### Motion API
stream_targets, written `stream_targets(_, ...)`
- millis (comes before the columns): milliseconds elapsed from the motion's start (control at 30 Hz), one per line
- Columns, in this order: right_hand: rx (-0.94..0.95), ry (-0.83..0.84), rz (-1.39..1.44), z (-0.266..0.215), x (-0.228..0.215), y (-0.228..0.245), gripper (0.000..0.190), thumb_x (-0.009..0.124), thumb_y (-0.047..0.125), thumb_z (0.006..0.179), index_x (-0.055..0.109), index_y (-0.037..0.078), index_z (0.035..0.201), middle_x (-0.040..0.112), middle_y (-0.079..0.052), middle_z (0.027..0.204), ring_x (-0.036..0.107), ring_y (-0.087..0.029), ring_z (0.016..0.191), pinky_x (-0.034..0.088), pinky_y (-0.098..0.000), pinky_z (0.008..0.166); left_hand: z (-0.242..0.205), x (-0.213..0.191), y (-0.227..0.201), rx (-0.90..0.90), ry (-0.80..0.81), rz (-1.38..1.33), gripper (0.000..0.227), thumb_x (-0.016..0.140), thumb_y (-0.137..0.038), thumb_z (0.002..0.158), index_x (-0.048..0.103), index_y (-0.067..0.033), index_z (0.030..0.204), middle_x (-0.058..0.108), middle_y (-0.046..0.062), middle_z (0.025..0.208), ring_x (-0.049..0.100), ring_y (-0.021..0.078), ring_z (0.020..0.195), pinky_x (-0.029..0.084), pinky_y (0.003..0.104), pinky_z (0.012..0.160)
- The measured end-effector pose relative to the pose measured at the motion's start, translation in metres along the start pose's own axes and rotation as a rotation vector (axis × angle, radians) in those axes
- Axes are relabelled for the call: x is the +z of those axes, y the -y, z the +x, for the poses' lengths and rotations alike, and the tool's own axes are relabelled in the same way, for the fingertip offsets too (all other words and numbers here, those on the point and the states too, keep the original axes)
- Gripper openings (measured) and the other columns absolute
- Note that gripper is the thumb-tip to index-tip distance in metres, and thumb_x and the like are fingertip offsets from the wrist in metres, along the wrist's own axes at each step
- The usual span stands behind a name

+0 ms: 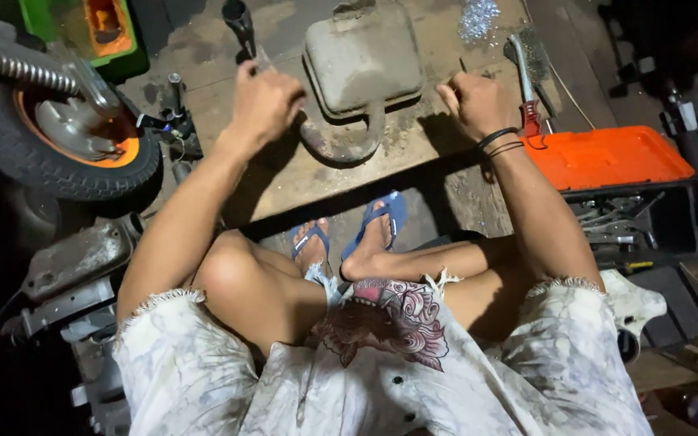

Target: Scraping and cleaning a motorcycle muffler using a hand tool while sitting on the floor.

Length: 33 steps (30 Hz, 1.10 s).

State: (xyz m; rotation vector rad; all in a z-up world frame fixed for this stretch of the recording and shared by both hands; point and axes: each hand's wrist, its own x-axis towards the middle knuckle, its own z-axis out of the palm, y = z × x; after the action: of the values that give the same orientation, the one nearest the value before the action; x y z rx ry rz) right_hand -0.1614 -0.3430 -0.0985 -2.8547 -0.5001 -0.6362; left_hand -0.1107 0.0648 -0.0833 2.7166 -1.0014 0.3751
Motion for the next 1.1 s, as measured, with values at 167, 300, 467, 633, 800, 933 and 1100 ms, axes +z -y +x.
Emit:
stream_targets(167, 0.006, 0.031, 0.030, 0.012, 0.004, 0.013, 0.018, 0.073, 0.018, 0.098, 0.068, 0.008, 0.112, 0.065, -0.012, 0.093, 0.064, -0.035, 0.073, 0.051, -0.0421, 0.064, -0.023, 0.004, 0.030, -0.297, 0.103, 0.097, 0.019, 0.077, -0.025, 0.091, 0.075, -0.0158, 0.107, 0.073, 0.009, 0.075, 0.068, 0.0336, 0.069, 0.041, 0.056, 0.097)
stream_targets(300, -0.030, 0.111, -0.007, 0.014, 0.002, 0.015, 0.039, 0.071, 0.015, 0.092, 0.069, 0.014, 0.131, 0.073, -0.011, 0.086, 0.067, -0.038, 0.066, 0.052, -0.0462, 0.057, -0.028, 0.004, 0.025, -0.431, 0.191, 0.021, 0.020, 0.074, -0.018, 0.093, 0.079, -0.0186, 0.113, 0.071, 0.006, 0.066, 0.066, 0.0290, 0.066, 0.034, 0.068, 0.106)
stream_targets(467, -0.026, 0.325, -0.135, 0.008, 0.006, 0.003, 0.046, 0.067, 0.031, 0.094, 0.062, 0.023, 0.140, 0.073, -0.014, 0.104, 0.070, -0.038, 0.080, 0.056, -0.0472, 0.065, -0.026, 0.002, 0.016, -0.235, 0.030, 0.111, 0.027, 0.078, -0.025, 0.089, 0.077, -0.0150, 0.115, 0.069, 0.007, 0.079, 0.067, 0.0276, 0.072, 0.037, 0.057, 0.101)
stream_targets(633, -0.065, 0.349, -0.173, 0.000, -0.009, -0.015, 0.041, 0.067, 0.025, 0.095, 0.066, 0.023, 0.137, 0.069, -0.009, 0.121, 0.066, -0.037, 0.101, 0.055, -0.0506, 0.082, -0.008, 0.003, 0.004, -0.165, 0.018, 0.175, 0.023, 0.079, -0.031, 0.097, 0.076, -0.0120, 0.083, 0.071, 0.004, 0.069, 0.063, 0.0266, 0.057, 0.043, 0.050, 0.092)
stream_targets(800, -0.125, 0.299, -0.277, -0.008, -0.042, -0.021, 0.036, 0.070, 0.038, 0.098, 0.072, 0.021, 0.130, 0.070, -0.008, 0.113, 0.069, -0.032, 0.096, 0.059, -0.0432, 0.073, 0.000, 0.000, -0.010, -0.083, -0.002, 0.161, 0.023, 0.073, -0.032, 0.097, 0.079, -0.0169, 0.113, 0.073, 0.009, 0.068, 0.070, 0.0341, 0.068, 0.027, 0.054, 0.109)
stream_targets(933, -0.076, 0.429, -0.259, -0.002, -0.053, -0.017, 0.043, 0.069, 0.044, 0.100, 0.070, 0.019, 0.135, 0.070, -0.012, 0.119, 0.070, -0.036, 0.096, 0.059, -0.0466, 0.077, 0.003, -0.021, -0.032, -0.059, -0.089, 0.091, 0.050, 0.073, -0.011, 0.090, 0.062, -0.0149, 0.139, 0.071, 0.011, 0.127, 0.064, 0.0343, 0.112, 0.029, 0.063, 0.104)
stream_targets(1100, -0.060, 0.459, -0.244, 0.013, -0.073, 0.001, 0.041, 0.066, 0.037, 0.101, 0.068, 0.019, 0.138, 0.071, -0.013, 0.117, 0.071, -0.037, 0.092, 0.060, -0.0486, 0.074, 0.002, -0.011, -0.022, -0.078, -0.012, 0.132, 0.047, 0.075, -0.013, 0.083, 0.072, -0.0164, 0.130, 0.064, 0.012, 0.126, 0.056, 0.0373, 0.113, 0.034, 0.064, 0.100)
